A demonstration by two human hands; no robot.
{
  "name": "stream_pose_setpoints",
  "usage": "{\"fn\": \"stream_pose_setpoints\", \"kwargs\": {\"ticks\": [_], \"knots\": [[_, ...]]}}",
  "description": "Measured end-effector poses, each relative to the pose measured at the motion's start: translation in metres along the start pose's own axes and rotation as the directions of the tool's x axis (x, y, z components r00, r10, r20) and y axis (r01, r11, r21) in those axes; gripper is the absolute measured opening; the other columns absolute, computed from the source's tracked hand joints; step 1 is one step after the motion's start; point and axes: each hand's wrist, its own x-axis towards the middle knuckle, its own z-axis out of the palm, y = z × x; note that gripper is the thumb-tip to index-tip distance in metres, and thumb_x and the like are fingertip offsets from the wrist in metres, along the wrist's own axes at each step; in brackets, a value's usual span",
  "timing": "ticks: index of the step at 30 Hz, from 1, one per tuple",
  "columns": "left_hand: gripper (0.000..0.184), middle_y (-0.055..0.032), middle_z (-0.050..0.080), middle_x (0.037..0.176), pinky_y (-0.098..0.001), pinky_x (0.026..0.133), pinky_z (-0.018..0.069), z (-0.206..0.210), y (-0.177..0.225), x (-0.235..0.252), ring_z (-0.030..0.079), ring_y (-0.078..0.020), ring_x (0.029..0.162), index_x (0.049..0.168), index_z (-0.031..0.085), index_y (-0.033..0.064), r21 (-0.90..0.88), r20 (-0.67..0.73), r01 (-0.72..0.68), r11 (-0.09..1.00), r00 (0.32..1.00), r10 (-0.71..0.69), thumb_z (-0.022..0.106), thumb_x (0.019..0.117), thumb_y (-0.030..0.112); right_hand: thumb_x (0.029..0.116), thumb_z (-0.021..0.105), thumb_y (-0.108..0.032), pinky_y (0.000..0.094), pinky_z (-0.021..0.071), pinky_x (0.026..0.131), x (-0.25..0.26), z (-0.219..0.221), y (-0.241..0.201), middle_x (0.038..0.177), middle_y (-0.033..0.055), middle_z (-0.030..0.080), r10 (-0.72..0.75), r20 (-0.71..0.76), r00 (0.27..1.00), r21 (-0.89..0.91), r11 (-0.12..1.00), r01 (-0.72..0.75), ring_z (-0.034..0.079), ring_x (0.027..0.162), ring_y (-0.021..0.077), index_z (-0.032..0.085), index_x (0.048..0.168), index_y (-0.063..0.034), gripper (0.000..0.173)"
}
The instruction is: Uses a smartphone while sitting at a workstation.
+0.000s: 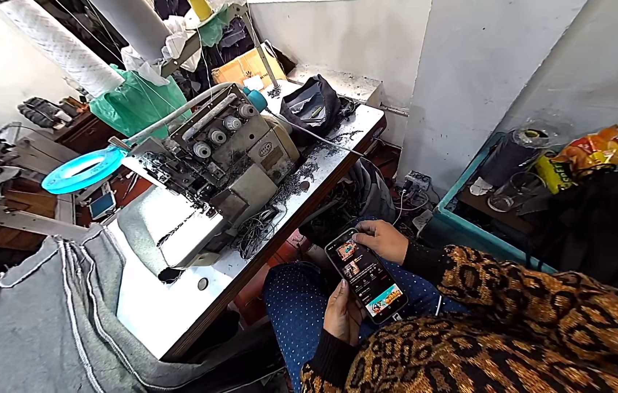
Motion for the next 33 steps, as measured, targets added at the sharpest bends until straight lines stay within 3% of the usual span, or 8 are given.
{"fn": "stream_pose_setpoints", "kwargs": {"ticks": [8,13,25,31,33], "knots": [[0.042,-0.0173,0.072,0.109,-0.0405,0.082,0.0615,0.001,0.000,0.000,0.074,-0.0258,0.095,0.133,0.046,-0.0012,-0.001,0.001,0.003,1.000,1.000,-0.003,0.017,0.1121,0.022,0.1066,0.050,-0.015,0.0403,0.0443,0.074,-0.007,-0.004,0.002,0.083,0.0102,0.061,-0.031,-0.004,1.000,0.011,0.999,0.031,0.056,0.077,0.0178,0.068,0.105,0.0018,0.025],[0.042,-0.0175,0.071,0.110,-0.0408,0.084,0.0612,0.000,-0.001,0.000,0.073,-0.0258,0.096,0.133,0.046,-0.0012,-0.001,0.006,0.000,1.000,1.000,0.000,0.017,0.1118,0.022,0.1061,0.052,-0.016,0.0387,0.0428,0.071,-0.006,-0.003,0.004,0.078,0.0077,0.058,-0.036,0.001,0.999,0.008,0.999,0.036,0.053,0.072,0.0161,0.068,0.100,0.0007,0.024],[0.042,-0.0166,0.072,0.109,-0.0406,0.083,0.0612,0.001,-0.001,0.001,0.073,-0.0257,0.096,0.133,0.045,-0.0012,0.000,0.000,0.007,1.000,1.000,-0.007,0.017,0.1122,0.022,0.1073,0.050,-0.016,0.0411,0.0450,0.076,-0.010,-0.004,0.004,0.085,0.0111,0.063,-0.041,-0.016,0.999,0.021,0.999,0.041,0.057,0.078,0.0179,0.069,0.106,0.0025,0.027],[0.042,-0.0154,0.072,0.106,-0.0395,0.081,0.0617,0.003,0.001,-0.001,0.074,-0.0243,0.093,0.131,0.047,-0.0008,0.007,-0.013,0.009,1.000,1.000,-0.009,0.016,0.1123,0.022,0.1081,0.047,-0.016,0.0404,0.0435,0.075,-0.014,-0.005,0.009,0.081,0.0090,0.060,-0.035,-0.042,0.998,0.025,0.999,0.036,0.055,0.077,0.0168,0.069,0.100,0.0013,0.030],[0.042,-0.0154,0.072,0.106,-0.0390,0.082,0.0616,0.003,0.001,-0.001,0.074,-0.0241,0.093,0.131,0.047,-0.0007,0.007,-0.009,0.009,1.000,1.000,-0.009,0.017,0.1124,0.022,0.1083,0.046,-0.016,0.0406,0.0451,0.077,-0.015,-0.004,0.011,0.084,0.0097,0.062,-0.030,-0.054,0.998,0.053,0.998,0.033,0.057,0.079,0.0172,0.069,0.105,0.0007,0.028]]}}
